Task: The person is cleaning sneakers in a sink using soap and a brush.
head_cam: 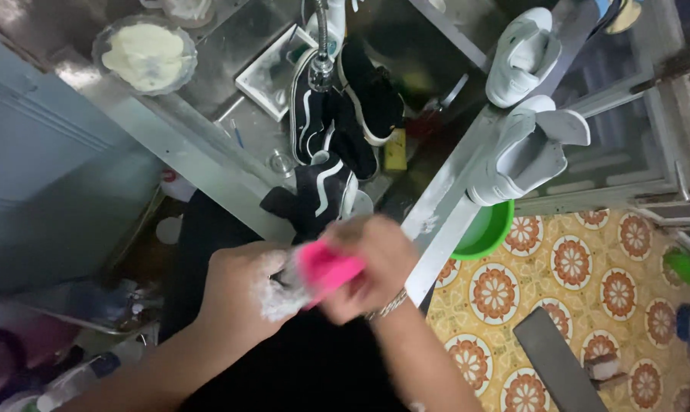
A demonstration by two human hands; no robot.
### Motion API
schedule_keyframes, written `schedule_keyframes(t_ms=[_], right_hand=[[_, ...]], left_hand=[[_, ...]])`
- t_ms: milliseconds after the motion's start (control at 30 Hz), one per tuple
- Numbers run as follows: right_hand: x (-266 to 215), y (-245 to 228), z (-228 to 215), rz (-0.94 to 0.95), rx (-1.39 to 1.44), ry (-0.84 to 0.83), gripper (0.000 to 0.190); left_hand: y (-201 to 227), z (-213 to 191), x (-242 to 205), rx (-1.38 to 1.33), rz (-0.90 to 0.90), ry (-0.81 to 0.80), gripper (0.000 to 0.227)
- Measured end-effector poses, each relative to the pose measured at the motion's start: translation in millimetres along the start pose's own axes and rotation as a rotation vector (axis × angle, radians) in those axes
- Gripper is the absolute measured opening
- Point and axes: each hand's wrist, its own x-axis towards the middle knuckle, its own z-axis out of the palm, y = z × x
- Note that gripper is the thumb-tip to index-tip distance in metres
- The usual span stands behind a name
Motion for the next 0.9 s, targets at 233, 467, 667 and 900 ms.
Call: schedule_keyframes(t_ms=[233,467,667,900], right_hand=[[-1.5,18.2,7.6,-0.033,0.076,0.009,0.026],[-13.2,26.6,13.2,-0.118,0.098,-0.013,0.026],[6.1,-3.4,17.6,-0.140,0.138,-0.018,0.035],[-8.6,26.8,25.9,-0.032,0.075,-0.041,0.028]], left_hand=[[-2.4,-2.3,-3.8,-0.054,-0.078,-0.004,0.026],[7.1,-16.0,-7.7,-0.099,-0.080,0.030,0.037],[-7.5,-12.7,-15.3,-0.020,-0.120,0.037,0.033],[-5.9,-15.3,-24.7,-0.087,-0.178,0.011,0.026]])
